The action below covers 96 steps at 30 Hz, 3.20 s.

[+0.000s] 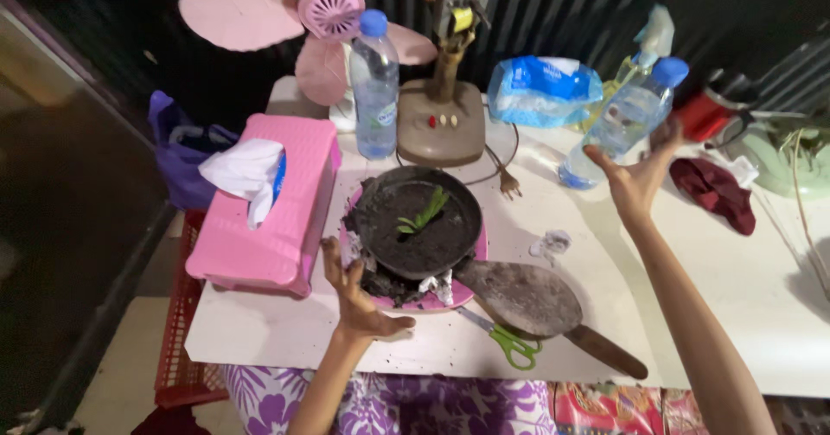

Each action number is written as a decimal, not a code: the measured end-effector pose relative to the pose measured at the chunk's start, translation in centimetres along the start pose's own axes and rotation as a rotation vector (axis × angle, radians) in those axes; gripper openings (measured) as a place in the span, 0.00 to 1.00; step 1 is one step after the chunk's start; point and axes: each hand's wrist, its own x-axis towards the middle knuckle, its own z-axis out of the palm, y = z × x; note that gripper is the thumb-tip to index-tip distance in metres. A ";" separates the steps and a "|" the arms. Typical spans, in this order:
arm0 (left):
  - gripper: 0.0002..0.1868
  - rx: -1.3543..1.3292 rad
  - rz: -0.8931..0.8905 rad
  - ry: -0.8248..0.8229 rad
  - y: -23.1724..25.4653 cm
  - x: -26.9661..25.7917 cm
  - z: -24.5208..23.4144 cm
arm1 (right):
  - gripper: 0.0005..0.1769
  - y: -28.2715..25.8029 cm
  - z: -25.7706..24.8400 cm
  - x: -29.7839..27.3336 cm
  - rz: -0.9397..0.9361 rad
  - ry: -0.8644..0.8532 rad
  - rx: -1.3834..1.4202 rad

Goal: The person repots a small green plant into a black pot, adds soil by hand, waters it from a bottle, and trims the leaves with scissors. The person then repeats the process with a second plant, trimming and arranging soil around it.

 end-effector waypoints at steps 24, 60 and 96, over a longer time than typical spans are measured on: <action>0.60 0.160 -0.120 -0.135 -1.5 -0.1 -1.5 | 0.58 -19.7 -0.9 5.9 -0.161 -1.116 -1.132; 0.59 0.172 -0.212 -0.176 -1.4 0.0 -1.8 | 0.40 -28.7 -0.6 3.7 -0.299 -1.172 -1.357; 0.60 0.178 -0.231 -0.196 -1.7 -0.4 -1.7 | 0.28 -29.7 -1.1 3.2 -0.196 -1.107 -1.404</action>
